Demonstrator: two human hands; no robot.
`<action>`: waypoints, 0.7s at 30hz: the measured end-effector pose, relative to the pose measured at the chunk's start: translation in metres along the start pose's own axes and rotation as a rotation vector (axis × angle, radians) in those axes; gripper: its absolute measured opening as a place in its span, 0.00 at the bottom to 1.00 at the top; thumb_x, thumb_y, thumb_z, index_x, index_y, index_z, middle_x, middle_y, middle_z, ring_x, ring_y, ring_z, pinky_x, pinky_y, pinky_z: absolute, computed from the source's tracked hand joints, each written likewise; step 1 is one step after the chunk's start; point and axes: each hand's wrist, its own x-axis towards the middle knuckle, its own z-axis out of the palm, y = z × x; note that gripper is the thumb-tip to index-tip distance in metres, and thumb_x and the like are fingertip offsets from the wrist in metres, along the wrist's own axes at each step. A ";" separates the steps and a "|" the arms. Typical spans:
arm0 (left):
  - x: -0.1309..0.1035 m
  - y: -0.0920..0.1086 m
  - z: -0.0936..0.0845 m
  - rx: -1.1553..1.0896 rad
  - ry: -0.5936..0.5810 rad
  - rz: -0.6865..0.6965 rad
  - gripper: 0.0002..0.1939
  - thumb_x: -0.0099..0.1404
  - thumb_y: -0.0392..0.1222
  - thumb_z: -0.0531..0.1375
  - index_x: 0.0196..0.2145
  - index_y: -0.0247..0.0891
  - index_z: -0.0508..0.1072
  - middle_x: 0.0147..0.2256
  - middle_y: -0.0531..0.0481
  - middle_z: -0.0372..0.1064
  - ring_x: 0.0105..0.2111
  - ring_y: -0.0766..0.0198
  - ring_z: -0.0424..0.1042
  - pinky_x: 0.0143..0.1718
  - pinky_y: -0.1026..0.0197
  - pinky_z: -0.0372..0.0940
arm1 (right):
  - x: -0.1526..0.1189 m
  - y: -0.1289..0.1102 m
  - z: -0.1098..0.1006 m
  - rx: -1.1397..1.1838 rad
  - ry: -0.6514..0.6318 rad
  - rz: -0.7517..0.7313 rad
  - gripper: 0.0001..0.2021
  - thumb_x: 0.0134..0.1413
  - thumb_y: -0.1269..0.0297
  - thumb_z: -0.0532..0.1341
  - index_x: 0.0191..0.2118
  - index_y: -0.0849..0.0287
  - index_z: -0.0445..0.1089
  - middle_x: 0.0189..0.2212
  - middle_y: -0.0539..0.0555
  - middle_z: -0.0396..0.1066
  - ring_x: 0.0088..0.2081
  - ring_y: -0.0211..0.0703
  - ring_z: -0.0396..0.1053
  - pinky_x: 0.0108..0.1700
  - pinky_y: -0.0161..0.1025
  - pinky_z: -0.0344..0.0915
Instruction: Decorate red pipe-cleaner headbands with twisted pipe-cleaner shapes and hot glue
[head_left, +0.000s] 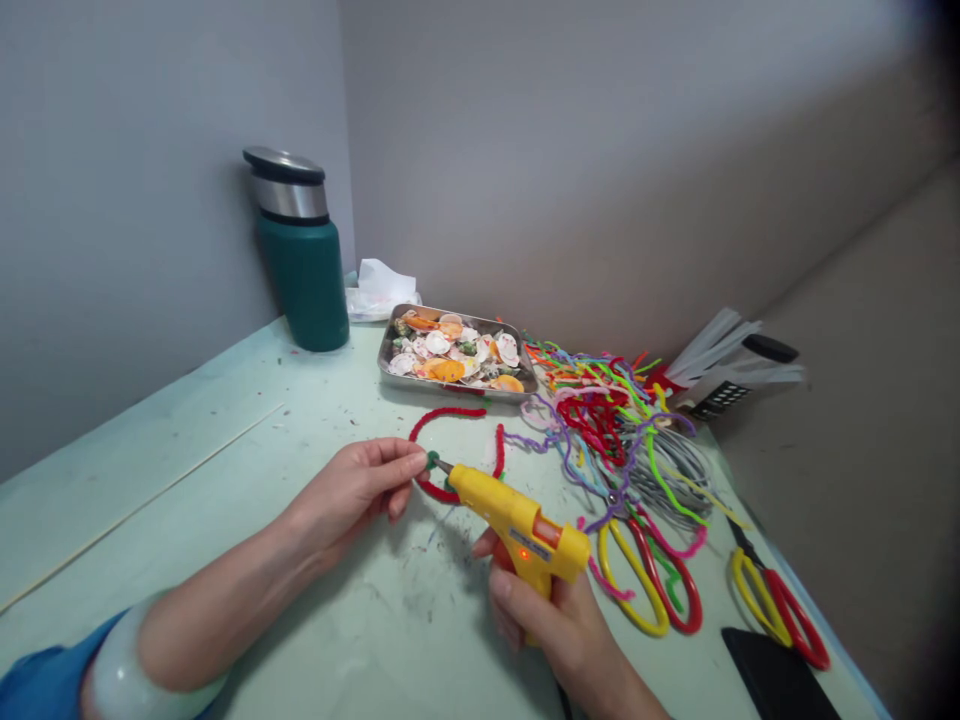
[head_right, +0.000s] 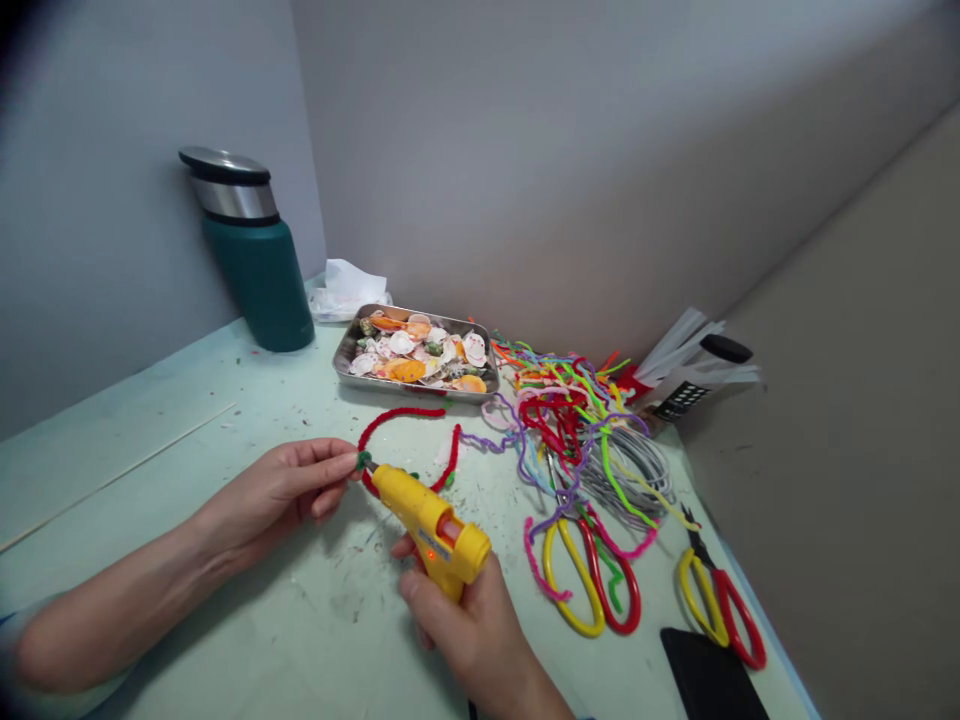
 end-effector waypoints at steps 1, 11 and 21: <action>0.000 0.000 0.000 0.004 0.005 0.001 0.12 0.56 0.48 0.62 0.29 0.36 0.69 0.13 0.58 0.60 0.16 0.73 0.52 0.20 0.69 0.47 | 0.000 0.000 0.000 -0.008 0.003 -0.002 0.16 0.52 0.53 0.60 0.42 0.60 0.67 0.18 0.44 0.56 0.17 0.31 0.54 0.19 0.31 0.51; 0.000 0.000 0.002 0.082 0.009 0.038 0.13 0.54 0.49 0.63 0.28 0.36 0.70 0.13 0.58 0.60 0.16 0.72 0.53 0.21 0.68 0.48 | -0.001 -0.001 0.002 -0.040 0.019 -0.009 0.16 0.52 0.53 0.59 0.41 0.58 0.67 0.18 0.44 0.56 0.16 0.31 0.53 0.19 0.31 0.50; 0.001 0.001 0.001 0.047 0.024 0.026 0.12 0.56 0.48 0.62 0.30 0.36 0.70 0.13 0.58 0.60 0.16 0.72 0.52 0.21 0.69 0.47 | -0.001 -0.002 0.003 -0.068 0.016 -0.004 0.16 0.52 0.53 0.59 0.42 0.59 0.67 0.17 0.44 0.56 0.17 0.32 0.52 0.19 0.32 0.50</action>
